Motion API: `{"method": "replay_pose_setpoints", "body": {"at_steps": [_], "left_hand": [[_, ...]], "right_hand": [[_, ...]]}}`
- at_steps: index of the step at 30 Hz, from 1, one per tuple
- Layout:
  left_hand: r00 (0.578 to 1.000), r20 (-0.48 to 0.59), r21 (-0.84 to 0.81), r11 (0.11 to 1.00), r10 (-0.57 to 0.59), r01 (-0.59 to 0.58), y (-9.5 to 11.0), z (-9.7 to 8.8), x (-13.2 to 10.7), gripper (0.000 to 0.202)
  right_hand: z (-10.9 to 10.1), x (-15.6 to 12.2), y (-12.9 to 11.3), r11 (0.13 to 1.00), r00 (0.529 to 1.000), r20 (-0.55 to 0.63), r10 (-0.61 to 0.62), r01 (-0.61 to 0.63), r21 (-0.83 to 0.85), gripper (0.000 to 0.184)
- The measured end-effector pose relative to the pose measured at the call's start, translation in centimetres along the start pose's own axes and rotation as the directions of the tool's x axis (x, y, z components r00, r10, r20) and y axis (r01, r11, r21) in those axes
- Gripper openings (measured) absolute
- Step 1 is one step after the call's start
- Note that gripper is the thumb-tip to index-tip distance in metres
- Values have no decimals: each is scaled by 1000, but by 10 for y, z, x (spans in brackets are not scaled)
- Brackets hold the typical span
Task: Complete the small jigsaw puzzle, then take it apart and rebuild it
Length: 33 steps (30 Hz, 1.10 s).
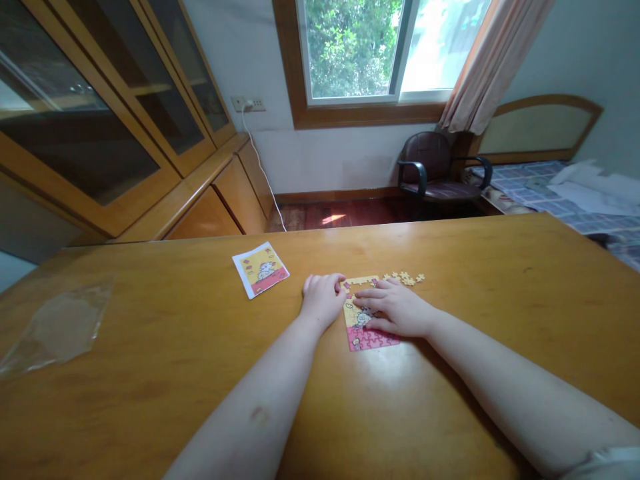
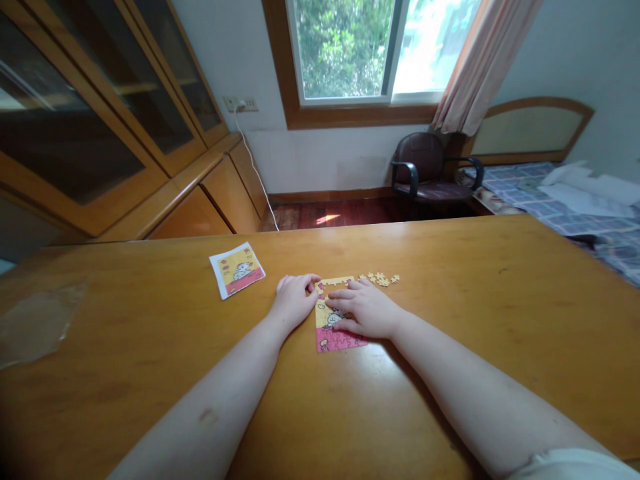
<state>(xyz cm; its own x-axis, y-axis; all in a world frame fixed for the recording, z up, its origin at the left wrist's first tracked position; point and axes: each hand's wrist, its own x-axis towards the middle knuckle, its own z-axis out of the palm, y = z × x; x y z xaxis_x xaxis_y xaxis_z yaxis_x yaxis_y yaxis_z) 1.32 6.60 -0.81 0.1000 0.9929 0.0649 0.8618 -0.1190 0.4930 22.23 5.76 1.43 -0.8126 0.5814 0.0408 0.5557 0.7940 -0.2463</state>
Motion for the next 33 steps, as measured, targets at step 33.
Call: {"method": "replay_pose_setpoints", "body": {"at_steps": [33], "left_hand": [[999,30,-4,1000,-10,11,1,-4,-1,27]], "right_hand": [[-1,-15,46,838,831,-272,486,-531,-126,29]]}}
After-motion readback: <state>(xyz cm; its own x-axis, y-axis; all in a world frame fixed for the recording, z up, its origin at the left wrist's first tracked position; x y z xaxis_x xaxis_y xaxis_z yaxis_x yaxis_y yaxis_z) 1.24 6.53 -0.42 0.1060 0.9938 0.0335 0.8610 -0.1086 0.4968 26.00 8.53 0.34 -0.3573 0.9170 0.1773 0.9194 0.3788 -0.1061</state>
